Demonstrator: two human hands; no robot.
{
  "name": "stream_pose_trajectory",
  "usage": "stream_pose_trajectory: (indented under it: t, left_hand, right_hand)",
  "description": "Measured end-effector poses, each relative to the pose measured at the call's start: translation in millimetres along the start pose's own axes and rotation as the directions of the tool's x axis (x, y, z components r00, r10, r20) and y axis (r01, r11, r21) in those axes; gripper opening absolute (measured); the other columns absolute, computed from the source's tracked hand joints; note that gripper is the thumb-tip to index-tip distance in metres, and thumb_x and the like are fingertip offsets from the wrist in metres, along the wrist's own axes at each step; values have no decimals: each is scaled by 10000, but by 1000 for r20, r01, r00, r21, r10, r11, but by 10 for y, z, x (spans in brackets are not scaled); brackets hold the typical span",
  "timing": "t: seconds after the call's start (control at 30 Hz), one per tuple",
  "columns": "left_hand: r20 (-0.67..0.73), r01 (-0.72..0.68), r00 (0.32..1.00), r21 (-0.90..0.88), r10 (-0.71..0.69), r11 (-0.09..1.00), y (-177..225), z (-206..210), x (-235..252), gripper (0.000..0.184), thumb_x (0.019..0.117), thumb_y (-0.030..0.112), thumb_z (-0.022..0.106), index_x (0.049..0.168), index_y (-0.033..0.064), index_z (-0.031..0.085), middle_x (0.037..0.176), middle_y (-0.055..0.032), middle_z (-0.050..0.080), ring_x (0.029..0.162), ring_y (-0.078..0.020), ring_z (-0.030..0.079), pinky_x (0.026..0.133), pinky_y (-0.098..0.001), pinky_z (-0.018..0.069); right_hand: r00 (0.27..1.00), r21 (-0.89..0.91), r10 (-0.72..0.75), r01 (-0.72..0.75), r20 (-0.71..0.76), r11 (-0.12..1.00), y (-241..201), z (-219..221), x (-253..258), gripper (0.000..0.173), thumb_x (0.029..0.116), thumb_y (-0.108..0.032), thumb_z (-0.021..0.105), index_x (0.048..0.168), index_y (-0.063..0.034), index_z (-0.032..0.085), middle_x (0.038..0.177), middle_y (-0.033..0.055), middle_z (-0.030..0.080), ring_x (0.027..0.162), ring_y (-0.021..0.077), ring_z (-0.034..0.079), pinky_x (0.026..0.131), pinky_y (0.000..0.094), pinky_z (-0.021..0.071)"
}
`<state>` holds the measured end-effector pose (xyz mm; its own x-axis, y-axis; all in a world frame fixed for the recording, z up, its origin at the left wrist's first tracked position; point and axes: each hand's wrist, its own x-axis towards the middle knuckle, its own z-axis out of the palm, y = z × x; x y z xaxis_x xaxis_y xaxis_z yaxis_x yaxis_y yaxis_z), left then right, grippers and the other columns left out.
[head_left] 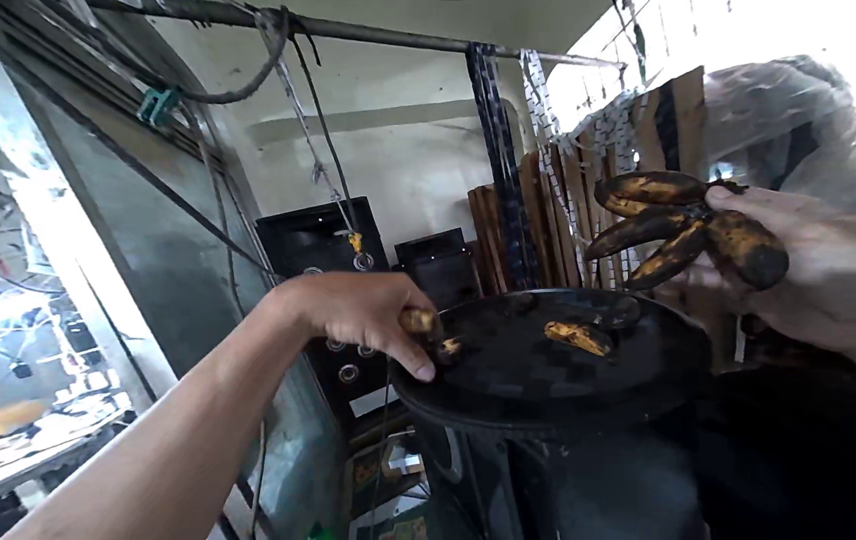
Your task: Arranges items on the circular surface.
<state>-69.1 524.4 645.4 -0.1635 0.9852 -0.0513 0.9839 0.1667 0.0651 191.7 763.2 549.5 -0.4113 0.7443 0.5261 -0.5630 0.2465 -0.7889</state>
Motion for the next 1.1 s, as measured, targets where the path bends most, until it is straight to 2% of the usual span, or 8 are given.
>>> stream_pose_trajectory:
  t: [0.17, 0.3, 0.4, 0.53, 0.7, 0.83, 0.97, 1.1]
  left_hand:
    - [-77, 33, 996, -166, -46, 986, -58, 57, 88, 255, 992, 333, 677, 992, 82, 723, 769, -25, 665, 662, -102, 598, 619, -278, 493]
    - [-237, 43, 960, -390, -146, 920, 173, 100, 434, 355, 1057, 371, 560, 1136, 41, 665, 913, -92, 695, 776, -179, 686, 717, -358, 596]
    - [-277, 63, 953, -214, -122, 975, 309, 149, 910, 411, 1024, 431, 610, 1066, 27, 669, 844, -120, 673, 703, -213, 663, 662, -413, 574]
    - [-241, 98, 969, 153, -59, 983, 468, 255, 1425, 444, 962, 400, 700, 1196, 29, 638, 1004, -176, 690, 932, -333, 686, 837, -587, 546]
    - [-187, -22, 980, 221, 64, 975, 519, 209, 1361, 480, 850, 214, 828, 1247, 55, 610, 1035, -143, 701, 932, -294, 693, 836, -543, 562]
    - [-261, -235, 948, -194, 180, 953, 288, 153, 1035, 303, 846, 69, 794, 1097, 28, 629, 899, -102, 706, 717, -189, 693, 628, -352, 599]
    - [-283, -337, 939, -641, 195, 690, 207, 245, 800, 375, 882, 55, 722, 1245, 19, 633, 1122, -177, 705, 933, -272, 718, 772, -378, 631]
    - [-241, -359, 927, -791, 287, 496, 212, 343, 795, 303, 935, 115, 650, 1222, 22, 626, 1131, -204, 718, 897, -252, 741, 725, -342, 631]
  right_hand:
    - [998, 5, 31, -30, -57, 1000, -6, 116, -5, 264, 1082, -345, 485, 1261, -184, 594, 999, 6, 682, 800, 136, 705, 659, 332, 619]
    - [999, 23, -8, 9, -51, 1000, -14, 147, -18, 238, 1090, -325, 477, 1221, -152, 575, 960, 24, 667, 738, 141, 687, 614, 327, 613]
    - [999, 50, -23, 24, -23, 998, -4, 167, -11, 252, 1096, -297, 467, 1247, -126, 577, 989, 52, 685, 772, 166, 708, 633, 343, 626]
    - [1000, 25, -4, 3, 20, 1000, 27, 163, 5, 285, 1111, -279, 427, 1252, -92, 589, 981, 91, 706, 797, 199, 728, 653, 368, 637]
    - [995, -48, 75, -72, 59, 996, 29, 154, 52, 318, 1114, -307, 425, 1313, -94, 551, 1027, 109, 698, 871, 219, 729, 732, 395, 636]
    - [987, -148, 158, -152, 28, 977, 78, 156, 118, 384, 1113, -338, 420, 1414, -117, 509, 1170, 115, 691, 1024, 221, 717, 843, 397, 619]
    - [982, -248, 189, -182, 7, 952, 101, 171, 131, 419, 1109, -365, 426, 1453, -133, 482, 1210, 120, 669, 1053, 217, 698, 862, 407, 603]
    - [983, -440, 151, -90, 107, 894, 93, 153, 151, 453, 1113, -409, 381, 1502, -181, 426, 1296, 104, 630, 1132, 213, 661, 913, 438, 571]
